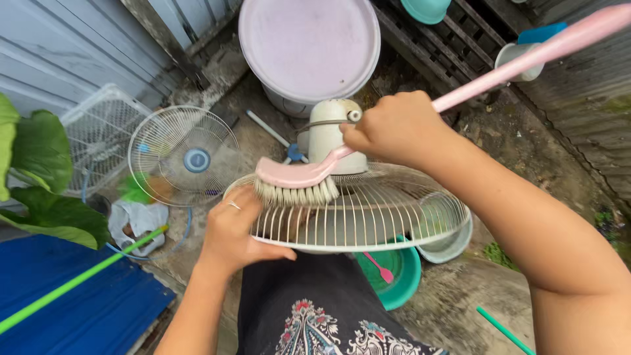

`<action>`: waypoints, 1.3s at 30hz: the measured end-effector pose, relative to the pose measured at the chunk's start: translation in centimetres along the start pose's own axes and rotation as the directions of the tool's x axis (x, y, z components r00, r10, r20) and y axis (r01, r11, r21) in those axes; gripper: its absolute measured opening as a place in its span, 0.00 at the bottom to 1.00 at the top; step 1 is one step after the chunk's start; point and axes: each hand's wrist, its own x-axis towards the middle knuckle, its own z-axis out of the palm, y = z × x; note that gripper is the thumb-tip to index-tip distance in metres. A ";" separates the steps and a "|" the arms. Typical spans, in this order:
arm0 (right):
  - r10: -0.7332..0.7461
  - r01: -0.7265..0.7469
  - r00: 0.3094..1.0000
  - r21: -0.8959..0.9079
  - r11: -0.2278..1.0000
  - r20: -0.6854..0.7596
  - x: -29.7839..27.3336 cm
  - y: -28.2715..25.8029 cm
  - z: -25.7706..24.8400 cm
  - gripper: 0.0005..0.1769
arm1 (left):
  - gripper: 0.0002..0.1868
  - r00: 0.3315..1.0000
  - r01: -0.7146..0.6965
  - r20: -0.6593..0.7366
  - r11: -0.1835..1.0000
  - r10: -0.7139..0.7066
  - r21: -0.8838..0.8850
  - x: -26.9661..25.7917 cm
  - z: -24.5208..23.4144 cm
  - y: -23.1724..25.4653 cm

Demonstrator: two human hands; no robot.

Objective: The person cleans a fan grill using a brush and a toothbrush while sitting outdoors, scrubbing the dust from the metal mesh and the plastic motor housing.

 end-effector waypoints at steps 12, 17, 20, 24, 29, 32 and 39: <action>0.325 -0.186 0.739 -0.284 0.940 0.590 -7.9 14.9 13.6 0.30 | 0.36 0.996 -0.071 0.037 0.991 0.075 -0.110 -1.9 1.0 -1.3; -0.104 0.154 0.982 0.342 0.927 -0.161 -6.4 10.0 7.3 0.17 | 0.29 0.994 -0.089 0.060 0.992 0.094 -0.090 -1.4 0.6 -2.5; -0.165 0.174 0.985 0.247 0.953 -0.060 -6.2 8.5 7.6 0.24 | 0.23 0.992 -0.113 0.053 0.992 0.116 -0.047 -1.5 0.4 -3.4; 0.051 -0.058 0.978 0.032 0.998 0.202 -11.5 13.7 13.4 0.26 | 0.24 0.989 -0.138 0.049 0.990 0.139 -0.026 -1.9 0.8 -3.2; 0.304 -0.302 0.952 0.041 0.952 -0.034 -16.0 16.5 15.2 0.24 | 0.26 0.988 -0.068 0.143 0.995 0.056 0.079 1.1 -1.0 -2.1; 0.214 -0.091 0.951 0.461 0.883 -0.224 -14.2 12.6 11.6 0.25 | 0.40 0.968 -0.142 0.250 0.850 0.012 0.507 3.4 -3.7 2.4; 0.095 0.095 0.889 0.383 0.919 -0.448 -11.8 8.6 11.6 0.24 | 0.48 0.951 -0.134 0.306 0.935 0.028 0.330 4.7 2.0 9.6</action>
